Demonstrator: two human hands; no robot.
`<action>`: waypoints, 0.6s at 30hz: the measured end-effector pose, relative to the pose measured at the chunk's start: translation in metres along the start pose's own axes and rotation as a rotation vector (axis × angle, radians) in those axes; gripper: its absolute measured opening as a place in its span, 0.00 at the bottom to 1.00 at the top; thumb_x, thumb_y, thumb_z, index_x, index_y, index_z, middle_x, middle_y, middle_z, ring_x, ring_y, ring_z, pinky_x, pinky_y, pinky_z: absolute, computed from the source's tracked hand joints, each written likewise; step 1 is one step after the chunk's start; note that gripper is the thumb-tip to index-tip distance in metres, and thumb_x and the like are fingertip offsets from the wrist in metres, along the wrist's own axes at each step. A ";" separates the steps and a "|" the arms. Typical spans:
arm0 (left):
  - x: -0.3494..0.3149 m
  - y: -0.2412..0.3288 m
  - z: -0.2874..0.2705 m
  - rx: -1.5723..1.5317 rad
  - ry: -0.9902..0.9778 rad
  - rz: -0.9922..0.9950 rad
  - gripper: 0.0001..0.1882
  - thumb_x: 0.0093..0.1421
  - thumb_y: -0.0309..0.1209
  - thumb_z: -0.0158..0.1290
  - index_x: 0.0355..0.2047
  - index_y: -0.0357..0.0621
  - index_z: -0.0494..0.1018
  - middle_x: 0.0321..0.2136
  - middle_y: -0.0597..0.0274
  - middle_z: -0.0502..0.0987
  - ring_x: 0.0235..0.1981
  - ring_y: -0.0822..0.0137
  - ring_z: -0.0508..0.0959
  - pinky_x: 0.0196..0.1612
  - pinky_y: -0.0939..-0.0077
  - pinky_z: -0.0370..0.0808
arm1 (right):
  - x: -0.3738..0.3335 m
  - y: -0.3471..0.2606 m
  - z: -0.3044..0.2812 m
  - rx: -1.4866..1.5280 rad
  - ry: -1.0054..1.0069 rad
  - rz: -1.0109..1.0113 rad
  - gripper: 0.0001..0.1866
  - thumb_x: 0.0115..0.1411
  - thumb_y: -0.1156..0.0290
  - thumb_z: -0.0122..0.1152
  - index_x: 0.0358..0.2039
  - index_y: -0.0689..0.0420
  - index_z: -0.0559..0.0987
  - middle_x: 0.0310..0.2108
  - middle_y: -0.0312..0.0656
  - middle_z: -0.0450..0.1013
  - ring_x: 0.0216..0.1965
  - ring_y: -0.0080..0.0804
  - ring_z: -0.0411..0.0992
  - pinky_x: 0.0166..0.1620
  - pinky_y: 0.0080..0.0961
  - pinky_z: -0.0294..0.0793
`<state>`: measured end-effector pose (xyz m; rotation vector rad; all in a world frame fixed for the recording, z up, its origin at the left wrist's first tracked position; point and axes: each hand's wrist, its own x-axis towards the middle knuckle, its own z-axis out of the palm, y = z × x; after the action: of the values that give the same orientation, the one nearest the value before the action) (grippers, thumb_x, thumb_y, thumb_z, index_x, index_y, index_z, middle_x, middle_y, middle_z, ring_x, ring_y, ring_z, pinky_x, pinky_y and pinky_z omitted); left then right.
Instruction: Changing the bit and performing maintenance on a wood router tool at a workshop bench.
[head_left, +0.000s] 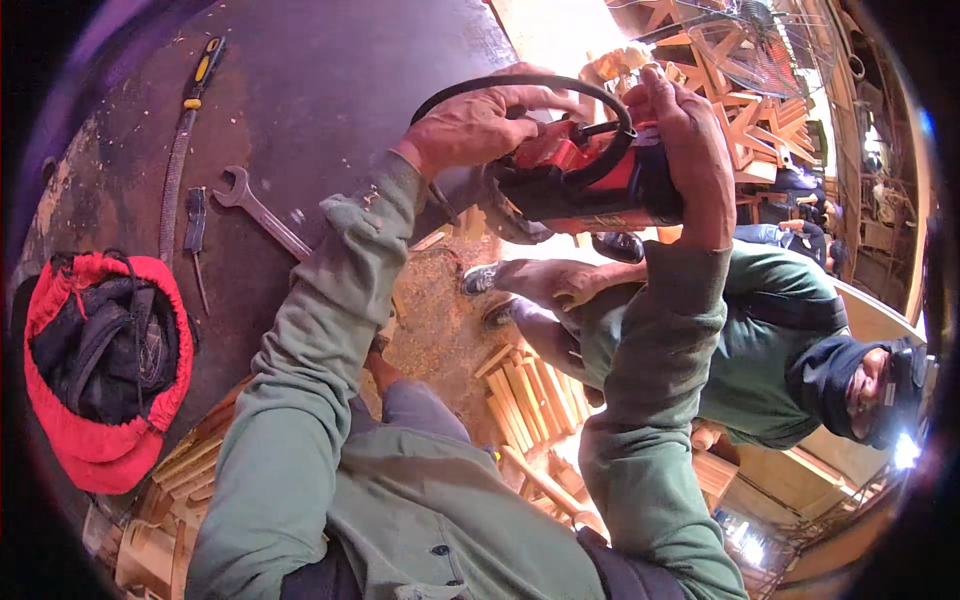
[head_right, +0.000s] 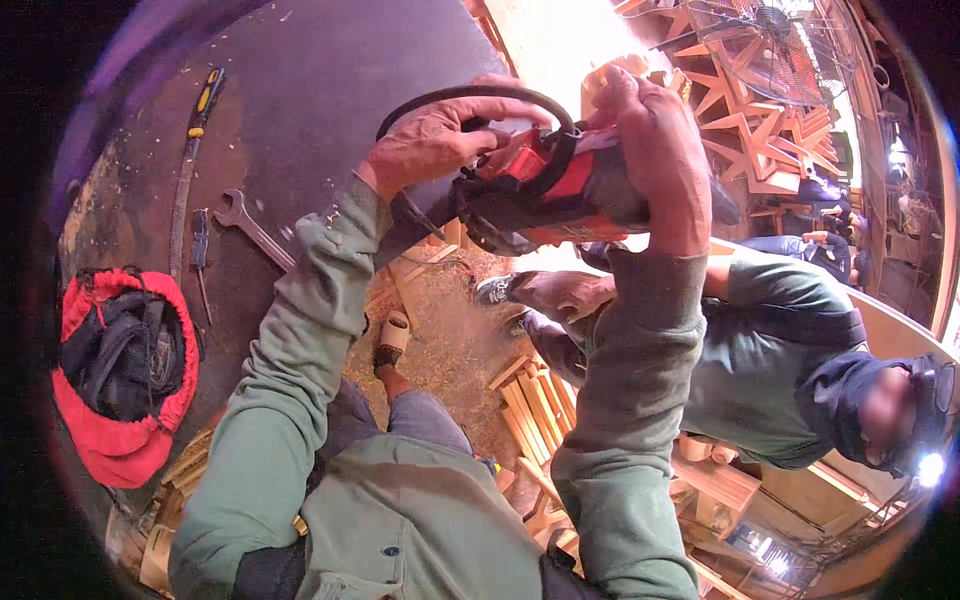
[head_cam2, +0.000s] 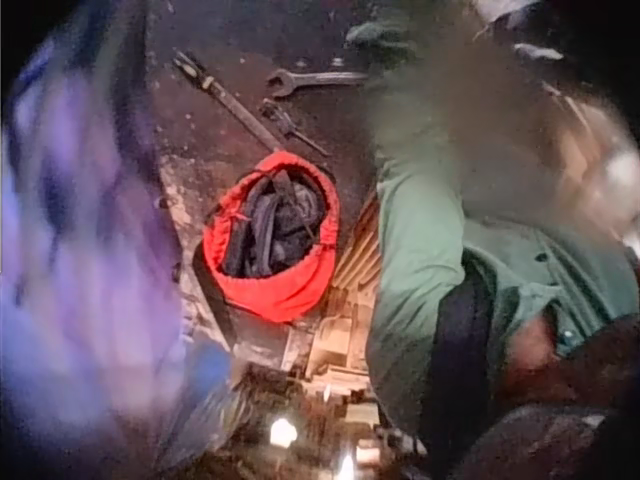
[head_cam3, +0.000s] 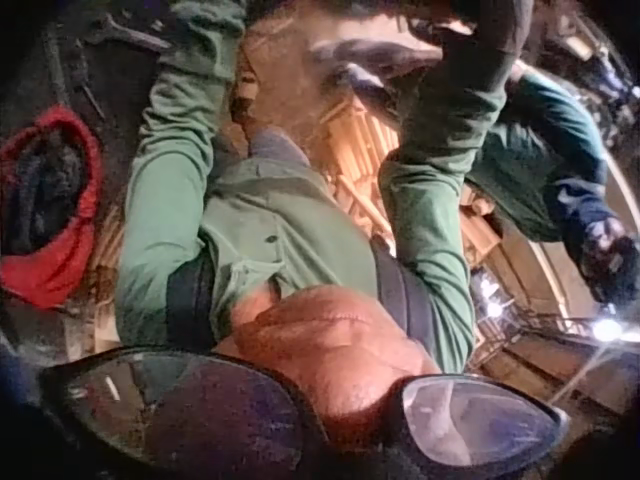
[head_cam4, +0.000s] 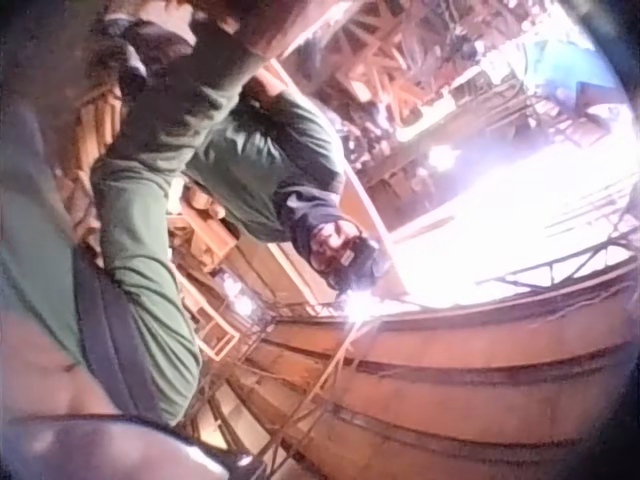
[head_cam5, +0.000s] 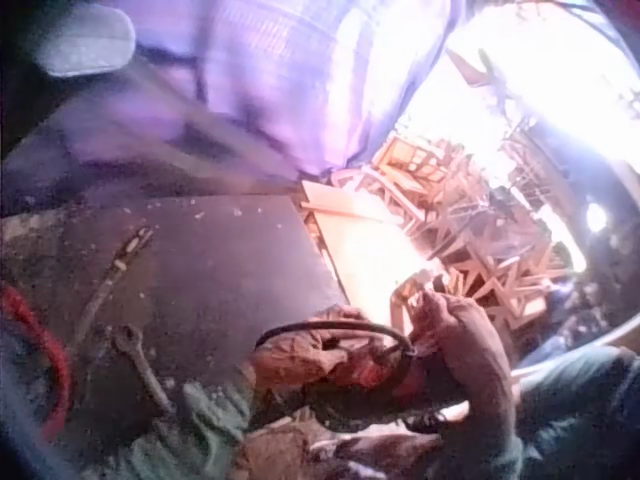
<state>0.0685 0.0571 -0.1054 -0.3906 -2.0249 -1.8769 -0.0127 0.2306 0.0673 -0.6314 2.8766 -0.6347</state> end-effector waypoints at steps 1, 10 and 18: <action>0.003 0.001 0.000 -0.315 -0.148 -0.239 0.09 0.64 0.23 0.54 0.43 0.41 0.81 0.44 0.63 0.81 0.38 0.74 0.80 0.46 0.77 0.76 | 0.001 0.002 0.000 -0.001 0.000 0.003 0.29 0.72 0.50 0.48 0.38 0.67 0.82 0.32 0.44 0.81 0.34 0.29 0.76 0.44 0.27 0.73; 0.007 0.012 0.016 0.036 0.210 -0.299 0.12 0.67 0.39 0.56 0.42 0.48 0.84 0.37 0.66 0.85 0.38 0.72 0.82 0.44 0.75 0.77 | 0.001 0.002 -0.004 -0.053 0.029 -0.019 0.29 0.73 0.51 0.47 0.38 0.67 0.83 0.33 0.44 0.82 0.34 0.30 0.77 0.45 0.29 0.73; 0.017 0.002 0.023 0.089 0.507 -0.141 0.14 0.59 0.42 0.58 0.33 0.44 0.84 0.31 0.48 0.83 0.37 0.49 0.85 0.40 0.59 0.79 | -0.052 -0.010 -0.008 0.125 0.431 -0.093 0.27 0.69 0.46 0.55 0.47 0.60 0.83 0.38 0.45 0.82 0.42 0.35 0.79 0.51 0.29 0.74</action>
<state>0.0528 0.0794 -0.0976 0.2389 -1.8089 -1.7304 0.0362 0.2474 0.0809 -0.6856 3.1711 -1.0752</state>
